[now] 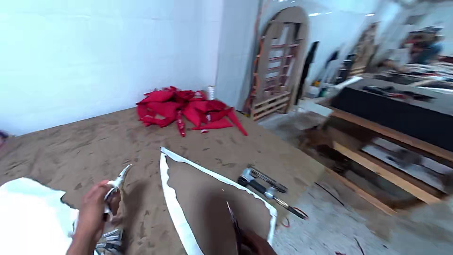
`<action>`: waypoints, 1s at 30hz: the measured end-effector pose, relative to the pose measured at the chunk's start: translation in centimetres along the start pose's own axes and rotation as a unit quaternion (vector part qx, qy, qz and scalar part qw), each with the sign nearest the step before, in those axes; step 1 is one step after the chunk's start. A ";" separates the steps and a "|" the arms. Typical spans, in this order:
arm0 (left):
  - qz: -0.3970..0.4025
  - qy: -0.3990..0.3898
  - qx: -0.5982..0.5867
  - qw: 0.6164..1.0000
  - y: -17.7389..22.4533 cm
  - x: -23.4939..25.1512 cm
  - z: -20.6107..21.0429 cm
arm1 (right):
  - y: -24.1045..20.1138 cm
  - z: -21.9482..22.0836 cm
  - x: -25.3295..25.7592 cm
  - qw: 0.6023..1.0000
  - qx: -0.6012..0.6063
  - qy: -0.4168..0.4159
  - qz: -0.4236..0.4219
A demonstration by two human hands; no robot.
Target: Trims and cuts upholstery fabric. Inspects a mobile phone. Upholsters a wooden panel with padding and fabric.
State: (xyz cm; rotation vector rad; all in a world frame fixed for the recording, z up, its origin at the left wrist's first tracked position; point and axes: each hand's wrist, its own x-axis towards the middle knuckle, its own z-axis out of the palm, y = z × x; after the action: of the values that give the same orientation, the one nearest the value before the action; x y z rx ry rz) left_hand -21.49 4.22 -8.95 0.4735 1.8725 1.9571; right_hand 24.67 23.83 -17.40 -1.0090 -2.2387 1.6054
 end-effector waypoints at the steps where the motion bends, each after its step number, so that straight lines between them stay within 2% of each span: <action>1: -0.048 -0.008 0.038 0.998 -2.5 2.9 0.9 | -0.6 0.1 4.3 0.998 -0.049 0.019 -0.028; 3: -0.094 -0.039 0.142 0.985 -6.5 8.6 3.6 | -2.1 1.0 13.0 0.985 -0.156 0.050 -0.045; 6: -0.144 -0.107 0.313 0.933 -10.4 18.1 8.5 | -4.8 3.5 25.0 0.954 -0.294 0.050 -0.008; 9: -0.161 -0.165 0.406 0.884 -13.7 26.5 13.1 | -7.2 6.6 33.3 0.931 -0.363 0.014 0.049; 11: -0.172 -0.211 0.448 0.851 -14.8 30.5 15.5 | -8.0 8.4 36.7 0.917 -0.391 -0.011 0.079; 14: -0.167 -0.265 0.503 0.806 -15.1 33.8 17.8 | -8.7 10.2 39.5 0.900 -0.425 -0.016 0.098; 18: -0.139 -0.295 0.577 0.749 -13.4 34.6 19.0 | -8.4 10.6 40.9 0.900 -0.423 -0.007 0.101; 20: -0.140 -0.300 0.577 0.747 -13.6 34.8 18.8 | -7.9 9.6 40.2 0.925 -0.365 -0.016 0.104; 22: -0.151 -0.306 0.547 0.765 -14.4 35.7 18.6 | -7.2 8.4 39.2 0.948 -0.297 -0.017 0.113; 25: -0.165 -0.319 0.516 0.778 -15.6 36.7 18.8 | -7.6 8.1 38.4 0.938 -0.320 -0.031 0.131; 30: -0.136 -0.361 0.598 0.703 -11.8 36.7 21.9 | -10.0 10.4 40.7 0.911 -0.386 -0.026 0.143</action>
State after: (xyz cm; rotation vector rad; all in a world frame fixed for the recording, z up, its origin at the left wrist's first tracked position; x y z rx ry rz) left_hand -41.89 41.82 -20.52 1.0151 2.1523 0.0098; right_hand -15.20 39.96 -21.23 -1.5372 -2.9458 0.7823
